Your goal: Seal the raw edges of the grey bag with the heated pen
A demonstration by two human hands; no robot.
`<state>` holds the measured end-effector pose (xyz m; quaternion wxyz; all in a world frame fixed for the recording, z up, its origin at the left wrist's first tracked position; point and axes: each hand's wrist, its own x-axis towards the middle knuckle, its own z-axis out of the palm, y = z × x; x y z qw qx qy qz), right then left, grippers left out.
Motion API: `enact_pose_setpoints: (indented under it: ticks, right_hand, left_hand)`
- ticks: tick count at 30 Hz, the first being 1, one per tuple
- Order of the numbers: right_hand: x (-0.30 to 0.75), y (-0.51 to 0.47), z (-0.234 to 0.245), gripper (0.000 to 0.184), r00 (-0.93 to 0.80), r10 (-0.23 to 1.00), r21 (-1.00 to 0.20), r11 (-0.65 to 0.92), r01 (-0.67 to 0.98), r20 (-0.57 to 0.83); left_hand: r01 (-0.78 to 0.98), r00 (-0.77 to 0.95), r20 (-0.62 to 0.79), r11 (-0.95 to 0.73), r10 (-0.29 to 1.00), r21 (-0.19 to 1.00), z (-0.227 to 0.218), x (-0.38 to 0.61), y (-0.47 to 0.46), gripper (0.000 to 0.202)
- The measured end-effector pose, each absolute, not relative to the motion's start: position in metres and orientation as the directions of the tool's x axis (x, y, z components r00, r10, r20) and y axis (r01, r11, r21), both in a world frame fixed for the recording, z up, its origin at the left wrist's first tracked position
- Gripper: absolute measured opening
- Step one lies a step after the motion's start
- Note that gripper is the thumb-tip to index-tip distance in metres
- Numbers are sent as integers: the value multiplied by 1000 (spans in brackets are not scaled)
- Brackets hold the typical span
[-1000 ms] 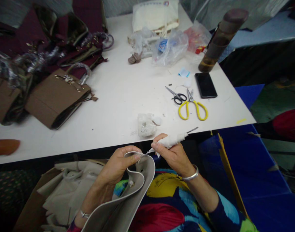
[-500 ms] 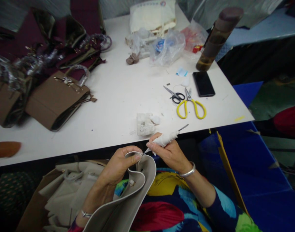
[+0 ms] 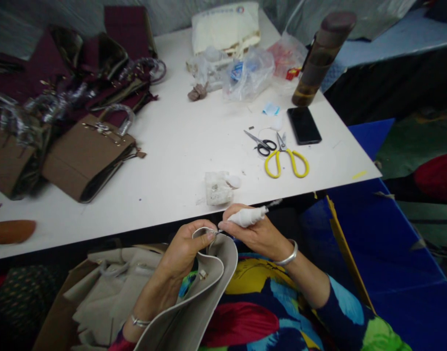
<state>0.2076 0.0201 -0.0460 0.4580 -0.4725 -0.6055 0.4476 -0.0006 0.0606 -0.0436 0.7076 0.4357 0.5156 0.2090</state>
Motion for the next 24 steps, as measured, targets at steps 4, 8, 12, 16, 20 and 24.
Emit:
enact_pose_setpoints:
  ticks: [4,8,12,16,20,24]
  right_hand:
    - [222,0,-45,12,-307,876,-838,460,295,373]
    - [224,-20,-44,7,-48,919,-876,388,286,391]
    - [207,-32,-50,23,248,960,-991,125,48,133]
    - [192,-36,-49,21,218,976,-1000,-22,-11,-24]
    - [187,-43,-40,19,215,976,-986,-65,155,-30]
    - [186,-54,-34,15,262,965,-972,-49,229,13]
  left_hand:
    - [123,375,-561,560,738,819,-41,4,59,25]
    - [152,361,-546,530,756,835,-39,6,55,22]
    - [242,385,-471,405,794,881,-37,6,51,19]
    - [320,437,-410,287,801,903,-32,8,46,17]
    - [376,486,-392,219,781,901,-27,12,41,19]
    - [425,542,-358,119,760,897,-21,16,40,17]
